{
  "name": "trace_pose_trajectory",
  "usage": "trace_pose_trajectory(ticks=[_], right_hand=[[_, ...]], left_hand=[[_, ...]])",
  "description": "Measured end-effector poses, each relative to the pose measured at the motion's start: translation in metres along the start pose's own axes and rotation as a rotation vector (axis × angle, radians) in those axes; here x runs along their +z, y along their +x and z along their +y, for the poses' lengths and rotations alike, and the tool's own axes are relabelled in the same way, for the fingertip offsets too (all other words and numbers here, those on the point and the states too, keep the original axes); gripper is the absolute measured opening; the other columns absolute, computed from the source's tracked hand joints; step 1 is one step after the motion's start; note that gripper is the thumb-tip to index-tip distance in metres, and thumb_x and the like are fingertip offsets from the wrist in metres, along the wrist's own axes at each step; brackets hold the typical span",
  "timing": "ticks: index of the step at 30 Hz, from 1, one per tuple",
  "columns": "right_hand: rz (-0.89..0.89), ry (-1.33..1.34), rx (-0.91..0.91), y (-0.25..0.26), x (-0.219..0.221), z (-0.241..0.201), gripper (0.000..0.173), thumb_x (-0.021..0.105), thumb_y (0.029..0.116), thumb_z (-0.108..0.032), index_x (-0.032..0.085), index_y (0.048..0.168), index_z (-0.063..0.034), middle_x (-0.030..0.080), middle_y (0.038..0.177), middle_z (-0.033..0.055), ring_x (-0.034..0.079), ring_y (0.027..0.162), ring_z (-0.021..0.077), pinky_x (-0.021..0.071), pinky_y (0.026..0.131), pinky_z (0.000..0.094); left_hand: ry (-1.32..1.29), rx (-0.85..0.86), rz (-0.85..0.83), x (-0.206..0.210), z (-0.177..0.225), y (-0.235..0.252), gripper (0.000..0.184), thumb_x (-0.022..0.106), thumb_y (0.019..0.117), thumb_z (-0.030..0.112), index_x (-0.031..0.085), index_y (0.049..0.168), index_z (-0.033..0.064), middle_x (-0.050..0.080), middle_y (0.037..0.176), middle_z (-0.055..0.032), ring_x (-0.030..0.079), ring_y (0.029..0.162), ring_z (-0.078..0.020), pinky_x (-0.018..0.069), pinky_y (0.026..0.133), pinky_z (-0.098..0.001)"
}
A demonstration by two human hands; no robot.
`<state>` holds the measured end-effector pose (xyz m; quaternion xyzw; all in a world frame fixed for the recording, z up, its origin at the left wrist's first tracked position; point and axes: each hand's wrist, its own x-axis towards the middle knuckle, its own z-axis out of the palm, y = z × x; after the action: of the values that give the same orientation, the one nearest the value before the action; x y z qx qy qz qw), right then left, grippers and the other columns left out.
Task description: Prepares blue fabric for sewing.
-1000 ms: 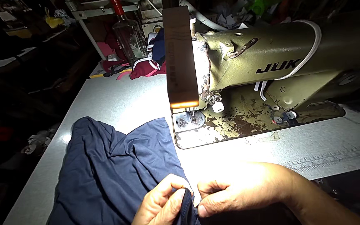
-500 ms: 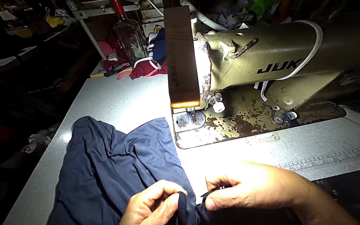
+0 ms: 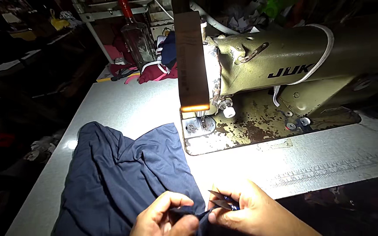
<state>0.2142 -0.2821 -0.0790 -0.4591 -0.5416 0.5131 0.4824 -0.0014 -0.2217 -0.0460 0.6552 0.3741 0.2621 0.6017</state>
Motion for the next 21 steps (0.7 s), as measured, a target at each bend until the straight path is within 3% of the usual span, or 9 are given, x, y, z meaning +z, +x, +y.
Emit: trace_pose_trajectory(ticks=[2, 5, 9, 12, 15, 18, 19, 21], right_hand=[[0.004, -0.04, -0.017, -0.001, 0.001, 0.001, 0.01, 0.07, 0.0912, -0.014, 0.07, 0.09, -0.0038, 0.061, 0.073, -0.0077, 0.051, 0.065, -0.0092, 0.0401, 0.059, 0.0099], [0.033, -0.087, -0.047, -0.003, 0.002, 0.004, 0.013, 0.069, 0.0919, -0.016, 0.07, 0.089, -0.003, 0.06, 0.071, -0.0061, 0.05, 0.063, -0.0084, 0.0393, 0.057, 0.0104], [0.047, -0.109, -0.029, -0.004, 0.002, 0.004, 0.015, 0.069, 0.0926, -0.018, 0.069, 0.087, -0.0038, 0.057, 0.068, -0.0069, 0.047, 0.061, -0.0083, 0.036, 0.055, 0.0109], [0.046, -0.105, -0.014, -0.004, 0.003, 0.006, 0.014, 0.07, 0.0919, -0.017, 0.069, 0.088, -0.0042, 0.059, 0.07, -0.0068, 0.049, 0.063, -0.0083, 0.0381, 0.056, 0.0112], [0.087, -0.161, 0.063, -0.005, 0.004, 0.004, 0.016, 0.071, 0.0903, -0.02, 0.072, 0.095, -0.005, 0.064, 0.075, -0.0049, 0.055, 0.066, -0.0048, 0.0429, 0.059, 0.0156], [0.209, -0.293, 0.085, -0.01, 0.006, 0.001, 0.043, 0.07, 0.0923, -0.042, 0.07, 0.119, -0.009, 0.067, 0.085, -0.0026, 0.058, 0.07, 0.003, 0.0481, 0.063, 0.0254], [0.234, -0.317, 0.063, -0.011, 0.006, -0.001, 0.045, 0.066, 0.0951, -0.047, 0.07, 0.12, -0.0095, 0.067, 0.084, -0.0028, 0.058, 0.07, 0.0033, 0.0487, 0.063, 0.0259], [0.19, -0.264, 0.043, -0.015, 0.005, -0.009, 0.036, 0.06, 0.1012, -0.041, 0.072, 0.112, -0.0081, 0.066, 0.079, -0.0029, 0.058, 0.067, 0.0022, 0.0481, 0.061, 0.0247]], left_hand=[[0.134, 0.023, 0.051, 0.004, -0.003, 0.0, 0.012, 0.075, 0.0852, 0.005, 0.072, 0.096, -0.0009, 0.065, 0.092, 0.0014, 0.059, 0.071, 0.0042, 0.0509, 0.062, -0.013], [0.187, 0.085, 0.057, 0.002, -0.008, 0.0, 0.006, 0.07, 0.082, -0.003, 0.072, 0.088, -0.0004, 0.065, 0.088, 0.0003, 0.059, 0.076, 0.0036, 0.0502, 0.066, -0.0122], [-0.01, 0.062, 0.02, -0.002, -0.009, -0.002, 0.018, 0.059, 0.0872, -0.008, 0.071, 0.093, 0.0034, 0.066, 0.09, 0.008, 0.058, 0.065, 0.0065, 0.0512, 0.057, -0.0125], [-0.174, -0.028, -0.006, 0.002, -0.006, -0.004, 0.025, 0.056, 0.0908, -0.009, 0.069, 0.097, 0.0106, 0.071, 0.083, 0.0126, 0.064, 0.06, 0.0024, 0.0563, 0.054, -0.0178], [-0.224, -0.068, -0.027, 0.006, -0.008, -0.004, 0.025, 0.056, 0.0921, -0.009, 0.069, 0.099, 0.011, 0.072, 0.082, 0.0122, 0.066, 0.062, 0.0006, 0.0578, 0.057, -0.0197], [-0.281, -0.101, -0.025, 0.007, -0.009, -0.004, 0.025, 0.052, 0.0943, -0.01, 0.068, 0.1, 0.0087, 0.074, 0.083, 0.0082, 0.07, 0.065, -0.0035, 0.0611, 0.06, -0.0229], [-0.296, -0.1, -0.026, 0.007, -0.009, -0.004, 0.025, 0.052, 0.0948, -0.01, 0.068, 0.101, 0.0088, 0.074, 0.083, 0.0074, 0.071, 0.066, -0.0045, 0.0616, 0.061, -0.0238], [-0.31, -0.093, -0.023, 0.007, -0.01, -0.004, 0.026, 0.052, 0.0949, -0.01, 0.067, 0.102, 0.0087, 0.075, 0.084, 0.0066, 0.072, 0.069, -0.0058, 0.0626, 0.064, -0.0252]])
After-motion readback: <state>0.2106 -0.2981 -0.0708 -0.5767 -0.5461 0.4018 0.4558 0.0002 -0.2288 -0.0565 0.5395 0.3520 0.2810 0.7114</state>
